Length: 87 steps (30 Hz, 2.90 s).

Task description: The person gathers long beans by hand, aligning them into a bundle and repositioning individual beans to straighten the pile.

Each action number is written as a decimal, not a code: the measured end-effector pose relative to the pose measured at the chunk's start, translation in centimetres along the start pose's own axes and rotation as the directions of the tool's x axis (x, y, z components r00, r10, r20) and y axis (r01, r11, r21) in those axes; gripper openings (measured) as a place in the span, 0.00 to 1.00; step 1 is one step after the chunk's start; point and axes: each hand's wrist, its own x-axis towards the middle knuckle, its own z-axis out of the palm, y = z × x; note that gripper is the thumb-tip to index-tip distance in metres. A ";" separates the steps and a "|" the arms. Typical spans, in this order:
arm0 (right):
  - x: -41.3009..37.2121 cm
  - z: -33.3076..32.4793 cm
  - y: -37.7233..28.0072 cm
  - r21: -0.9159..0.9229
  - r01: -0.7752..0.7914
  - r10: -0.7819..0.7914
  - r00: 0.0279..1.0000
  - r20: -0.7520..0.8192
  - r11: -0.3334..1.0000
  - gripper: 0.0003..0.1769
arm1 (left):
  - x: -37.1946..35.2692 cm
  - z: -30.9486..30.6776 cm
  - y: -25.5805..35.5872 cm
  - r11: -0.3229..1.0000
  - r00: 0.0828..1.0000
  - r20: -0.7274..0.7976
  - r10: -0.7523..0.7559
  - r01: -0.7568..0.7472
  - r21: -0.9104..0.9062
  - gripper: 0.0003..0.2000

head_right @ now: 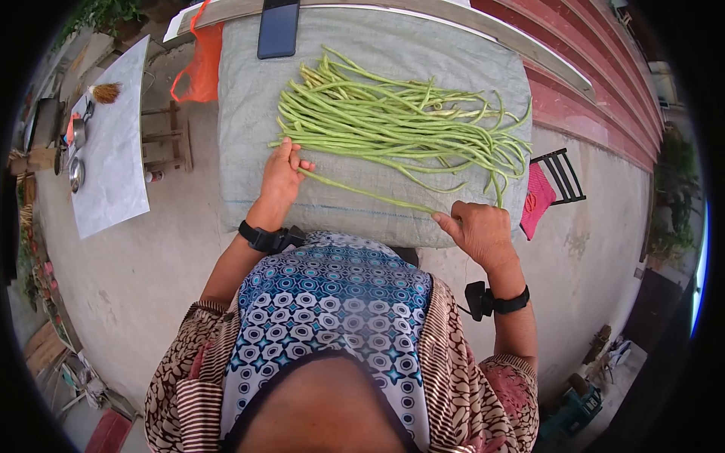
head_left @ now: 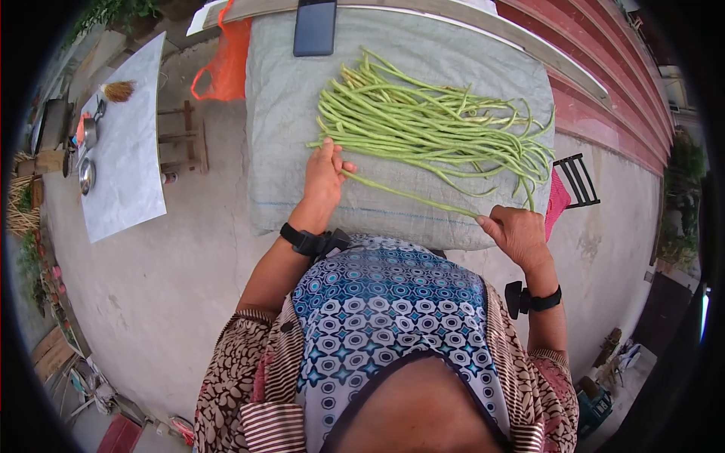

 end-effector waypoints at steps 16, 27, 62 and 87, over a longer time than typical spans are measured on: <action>7.4 4.5 -5.0 0.209 0.294 -0.206 0.910 -0.361 0.933 0.16 | -1.4 -1.7 1.8 0.990 0.986 0.107 -0.131 0.135 -0.029 0.19; 13.3 7.9 -11.4 0.131 0.431 -0.325 0.818 -0.475 0.893 0.13 | -3.2 -1.9 1.7 0.994 0.972 0.233 -0.020 0.044 -0.100 0.17; 10.3 7.4 -6.0 0.147 0.352 -0.320 0.925 -0.206 0.924 0.08 | -2.7 -3.9 -0.1 0.849 0.996 0.089 0.019 0.031 -0.527 0.07; 8.1 4.9 6.9 0.032 -0.128 0.129 0.990 -0.057 0.991 0.06 | -4.0 -12.2 5.3 0.918 0.975 -0.212 -0.060 -0.030 -0.396 0.08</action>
